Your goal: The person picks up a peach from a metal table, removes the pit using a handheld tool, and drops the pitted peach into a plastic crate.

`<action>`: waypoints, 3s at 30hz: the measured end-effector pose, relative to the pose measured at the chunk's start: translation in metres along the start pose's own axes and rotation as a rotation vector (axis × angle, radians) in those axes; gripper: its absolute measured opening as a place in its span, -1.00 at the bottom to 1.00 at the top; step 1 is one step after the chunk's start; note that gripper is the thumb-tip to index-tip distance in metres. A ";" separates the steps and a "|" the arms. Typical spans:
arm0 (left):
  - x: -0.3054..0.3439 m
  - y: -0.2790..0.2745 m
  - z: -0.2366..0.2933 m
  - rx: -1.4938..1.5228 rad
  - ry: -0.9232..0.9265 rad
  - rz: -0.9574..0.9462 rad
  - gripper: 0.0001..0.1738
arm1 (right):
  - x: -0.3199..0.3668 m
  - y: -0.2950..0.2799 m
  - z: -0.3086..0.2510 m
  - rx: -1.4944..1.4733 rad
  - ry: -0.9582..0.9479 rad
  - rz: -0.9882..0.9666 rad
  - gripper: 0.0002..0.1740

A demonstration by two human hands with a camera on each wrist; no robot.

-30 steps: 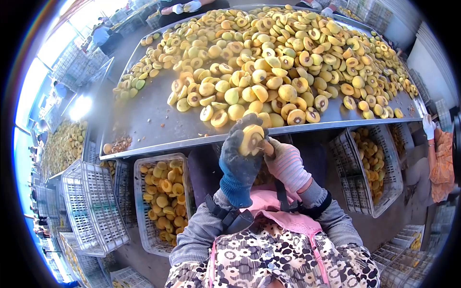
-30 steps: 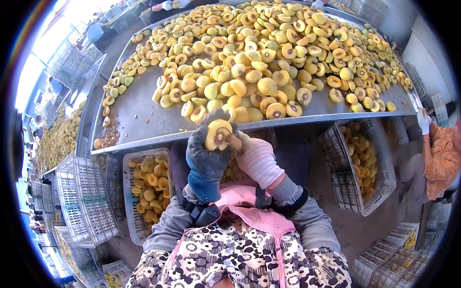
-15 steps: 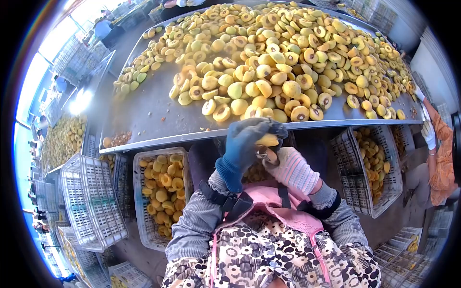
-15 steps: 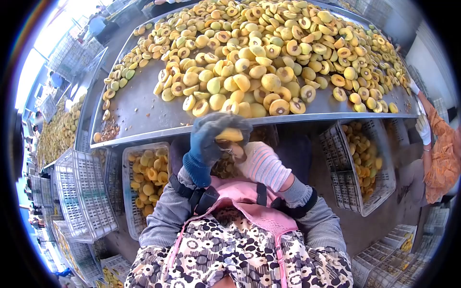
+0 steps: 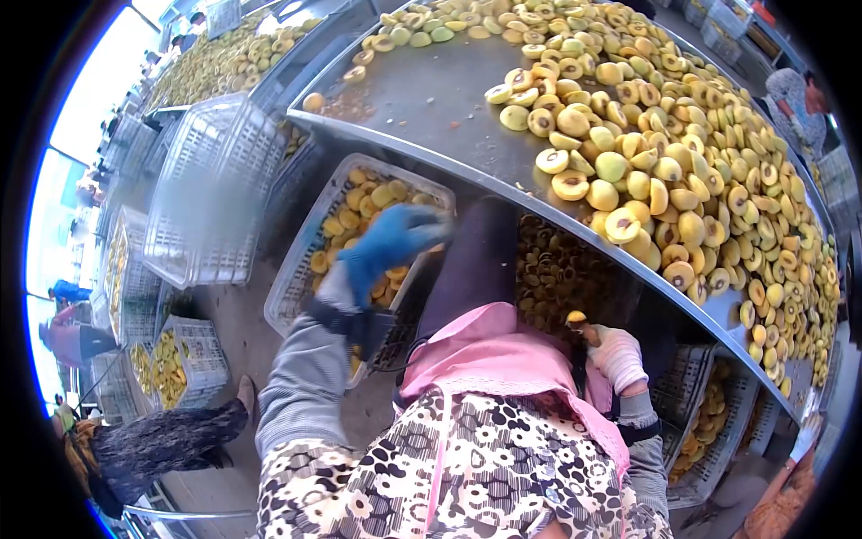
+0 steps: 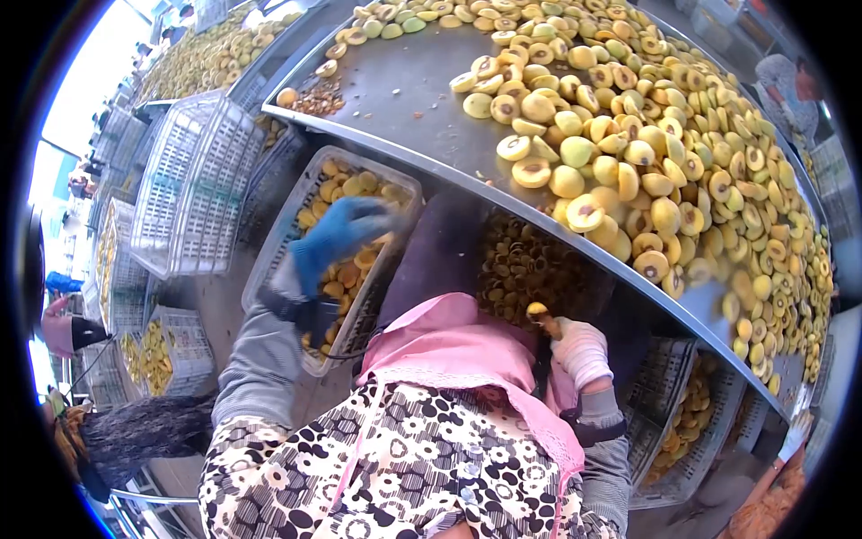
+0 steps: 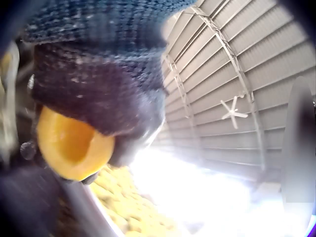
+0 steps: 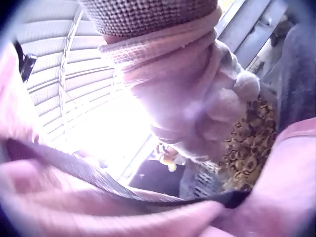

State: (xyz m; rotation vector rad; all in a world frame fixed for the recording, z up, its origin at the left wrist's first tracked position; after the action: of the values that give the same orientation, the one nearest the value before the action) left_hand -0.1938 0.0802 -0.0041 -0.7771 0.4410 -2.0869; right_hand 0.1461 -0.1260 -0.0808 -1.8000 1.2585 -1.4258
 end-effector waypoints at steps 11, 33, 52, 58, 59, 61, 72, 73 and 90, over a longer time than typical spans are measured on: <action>0.003 -0.004 -0.186 0.052 -0.201 0.327 -0.67 | 0.021 0.003 -0.014 -0.084 0.074 0.317 -0.63; 0.086 -0.034 0.280 0.354 1.218 0.121 -0.06 | 0.084 -0.148 0.001 0.161 0.038 0.562 -0.63; 0.019 -0.034 0.360 0.234 1.219 0.266 -0.10 | 0.111 -0.377 -0.170 0.713 -0.131 0.642 -0.79; 0.007 -0.012 0.323 0.190 1.060 0.306 -0.12 | 0.068 -0.400 -0.210 0.807 -0.340 0.596 -0.78; 0.005 -0.009 0.316 0.184 1.039 0.315 -0.12 | 0.065 -0.397 -0.214 0.805 -0.337 0.574 -0.78; 0.000 -0.002 0.303 0.170 1.001 0.314 -0.12 | 0.060 -0.395 -0.210 0.803 -0.307 0.540 -0.78; -0.008 0.018 0.272 0.110 0.891 0.305 -0.14 | 0.056 -0.384 -0.201 0.769 -0.267 0.508 -0.77; -0.008 0.021 0.271 0.103 0.890 0.307 -0.15 | 0.057 -0.383 -0.200 0.767 -0.266 0.506 -0.77; -0.016 0.035 0.247 0.065 0.818 0.269 -0.18 | 0.050 -0.373 -0.205 0.750 -0.280 0.480 -0.77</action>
State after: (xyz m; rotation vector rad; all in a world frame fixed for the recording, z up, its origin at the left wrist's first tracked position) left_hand -0.0010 0.0649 0.1547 0.2117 0.8512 -2.0699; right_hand 0.0833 0.0216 0.3162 -1.0501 0.7780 -1.1068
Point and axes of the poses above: each hand's wrist, its own x-axis away from the middle knuckle, its own y-axis out of the palm, z = x × y, the point moved 1 cm from there along -x, towards the middle knuckle, and after that the axes turned 9 degrees about -y, right-handed, at the moved point
